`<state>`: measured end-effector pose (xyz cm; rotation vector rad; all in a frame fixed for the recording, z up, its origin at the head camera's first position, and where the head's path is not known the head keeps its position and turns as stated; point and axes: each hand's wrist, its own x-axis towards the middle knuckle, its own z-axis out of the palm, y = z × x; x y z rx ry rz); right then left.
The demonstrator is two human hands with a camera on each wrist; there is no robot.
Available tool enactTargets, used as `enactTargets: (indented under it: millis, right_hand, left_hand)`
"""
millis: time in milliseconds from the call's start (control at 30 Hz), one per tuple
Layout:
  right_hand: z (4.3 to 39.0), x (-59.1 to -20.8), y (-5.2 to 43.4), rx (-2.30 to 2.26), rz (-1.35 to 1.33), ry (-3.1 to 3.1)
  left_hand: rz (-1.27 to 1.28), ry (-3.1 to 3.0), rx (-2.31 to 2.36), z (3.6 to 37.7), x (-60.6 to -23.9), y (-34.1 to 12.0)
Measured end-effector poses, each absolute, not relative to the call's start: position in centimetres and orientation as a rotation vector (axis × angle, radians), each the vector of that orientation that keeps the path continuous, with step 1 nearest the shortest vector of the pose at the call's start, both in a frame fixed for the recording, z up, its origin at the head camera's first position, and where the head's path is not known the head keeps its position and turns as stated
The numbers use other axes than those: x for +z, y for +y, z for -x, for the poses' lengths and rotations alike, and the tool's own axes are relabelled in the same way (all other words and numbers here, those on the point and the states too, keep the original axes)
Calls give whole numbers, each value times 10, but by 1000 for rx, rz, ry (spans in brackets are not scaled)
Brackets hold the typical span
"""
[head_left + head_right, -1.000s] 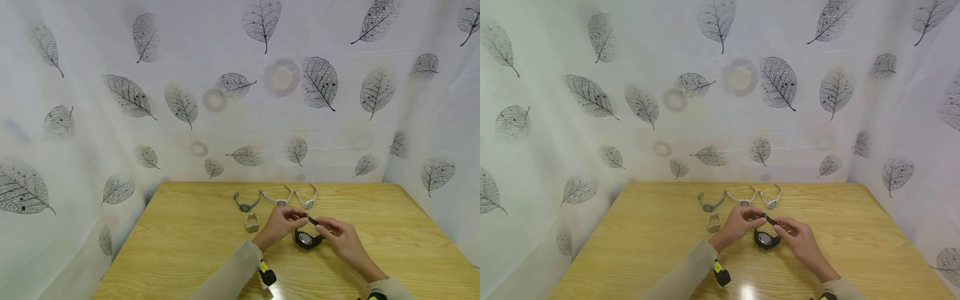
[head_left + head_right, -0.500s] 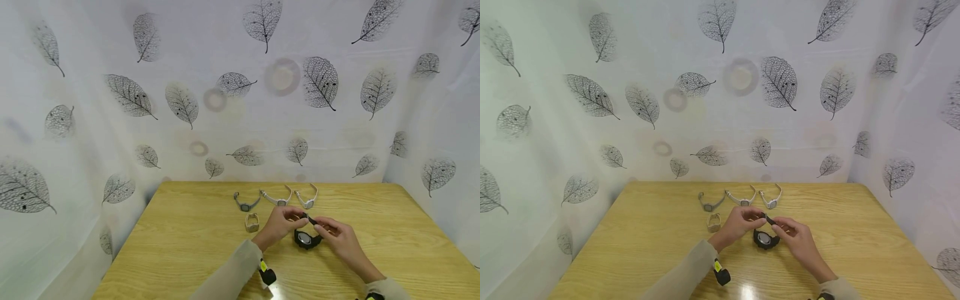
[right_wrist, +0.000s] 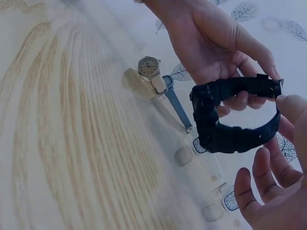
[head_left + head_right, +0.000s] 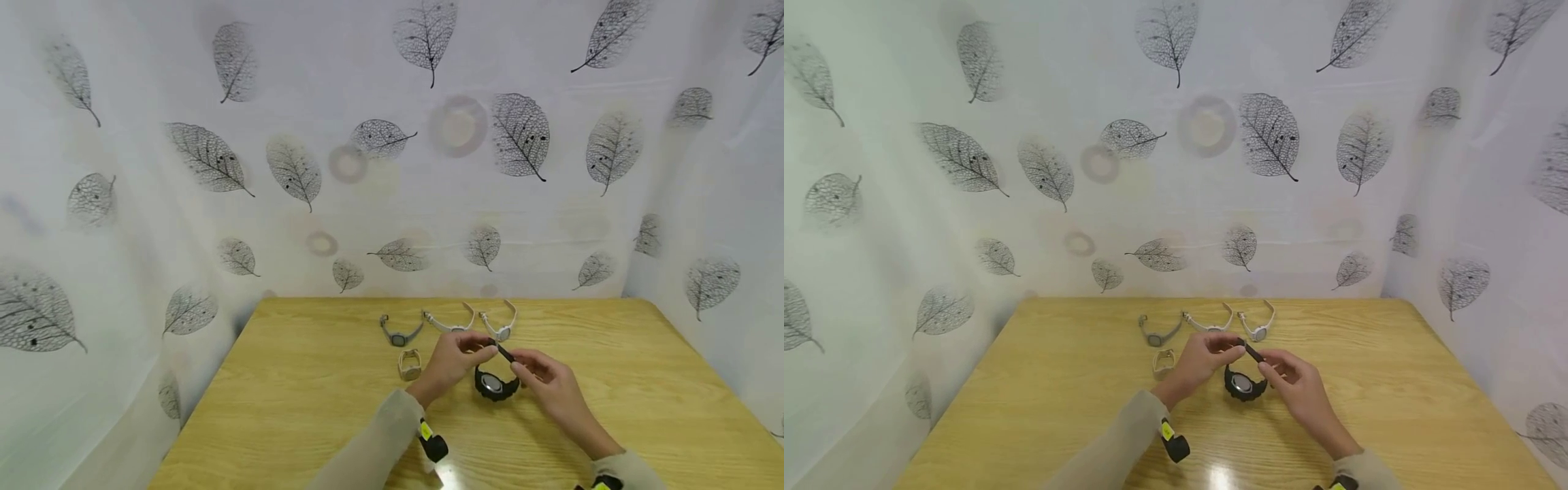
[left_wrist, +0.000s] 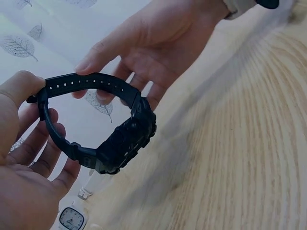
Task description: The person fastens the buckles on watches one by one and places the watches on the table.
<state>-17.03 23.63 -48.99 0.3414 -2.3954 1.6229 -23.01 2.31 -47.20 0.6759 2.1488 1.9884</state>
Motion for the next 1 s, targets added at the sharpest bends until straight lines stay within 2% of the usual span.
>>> enactTargets:
  millis: [1000]
  right_hand:
    - [168, -492, 226, 1663, -315, -2364]
  left_hand:
    - [-731, 2079, 1921, 230, -469, 13]
